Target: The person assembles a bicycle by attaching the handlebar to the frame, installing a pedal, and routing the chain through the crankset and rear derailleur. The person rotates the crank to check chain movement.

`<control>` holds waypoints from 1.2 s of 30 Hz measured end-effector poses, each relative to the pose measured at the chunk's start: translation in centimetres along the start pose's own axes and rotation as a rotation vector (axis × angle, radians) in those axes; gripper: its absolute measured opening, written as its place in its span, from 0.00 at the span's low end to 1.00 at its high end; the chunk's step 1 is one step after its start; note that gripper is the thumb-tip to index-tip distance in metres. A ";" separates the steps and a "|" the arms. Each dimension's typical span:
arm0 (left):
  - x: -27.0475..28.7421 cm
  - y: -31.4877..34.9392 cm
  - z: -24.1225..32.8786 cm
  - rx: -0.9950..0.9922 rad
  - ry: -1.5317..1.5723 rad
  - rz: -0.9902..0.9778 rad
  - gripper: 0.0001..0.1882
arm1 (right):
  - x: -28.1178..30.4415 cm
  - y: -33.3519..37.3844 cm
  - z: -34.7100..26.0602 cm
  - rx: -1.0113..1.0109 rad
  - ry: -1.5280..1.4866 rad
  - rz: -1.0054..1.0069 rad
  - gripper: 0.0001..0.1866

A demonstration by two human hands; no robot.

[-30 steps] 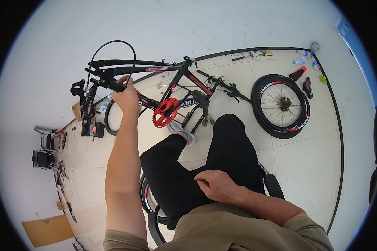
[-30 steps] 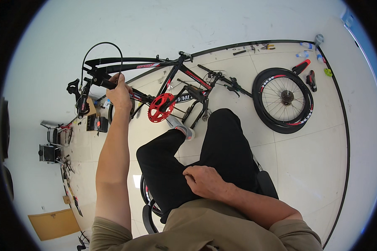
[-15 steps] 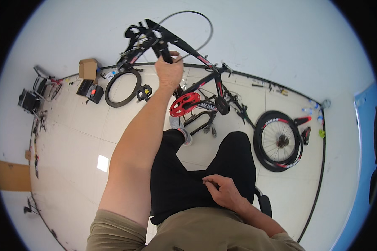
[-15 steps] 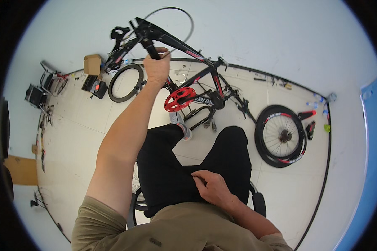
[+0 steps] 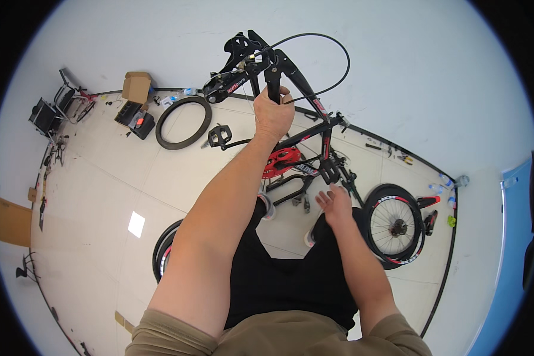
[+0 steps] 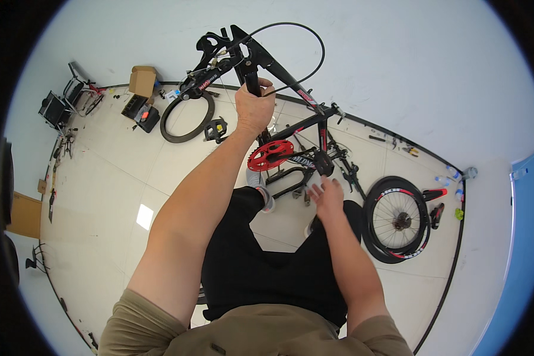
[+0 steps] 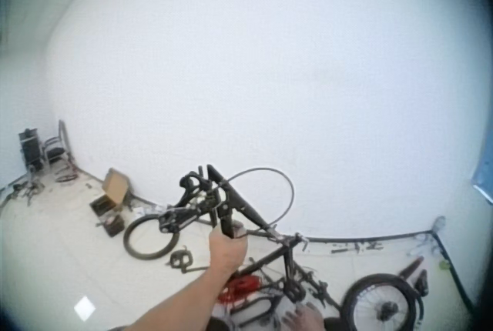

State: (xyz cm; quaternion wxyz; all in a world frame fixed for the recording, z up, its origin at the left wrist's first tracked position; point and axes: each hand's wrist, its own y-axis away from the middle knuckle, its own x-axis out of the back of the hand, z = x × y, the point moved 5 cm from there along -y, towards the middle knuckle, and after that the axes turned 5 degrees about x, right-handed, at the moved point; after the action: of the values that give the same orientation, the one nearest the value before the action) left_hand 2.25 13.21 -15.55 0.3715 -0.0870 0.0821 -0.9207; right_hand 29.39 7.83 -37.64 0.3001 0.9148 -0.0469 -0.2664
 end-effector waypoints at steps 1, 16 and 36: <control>-0.3 0.3 0.3 -0.010 -0.033 -0.001 0.03 | 1.3 -3.2 0.8 -0.047 -0.055 0.024 0.40; 0.7 -1.1 0.3 -0.086 -0.157 0.104 0.05 | -5.7 -2.8 -2.0 0.157 -0.067 -0.609 0.26; 0.7 -2.0 -1.3 -0.036 -0.028 0.058 0.04 | -9.2 10.6 7.7 0.542 1.083 -1.140 0.13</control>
State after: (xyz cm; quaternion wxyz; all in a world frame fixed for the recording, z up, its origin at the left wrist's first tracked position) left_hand 0.15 14.27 -16.31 0.3975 -0.1040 0.0961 -0.9066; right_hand 18.34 -2.64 -32.55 -0.1304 0.8406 0.5118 0.1199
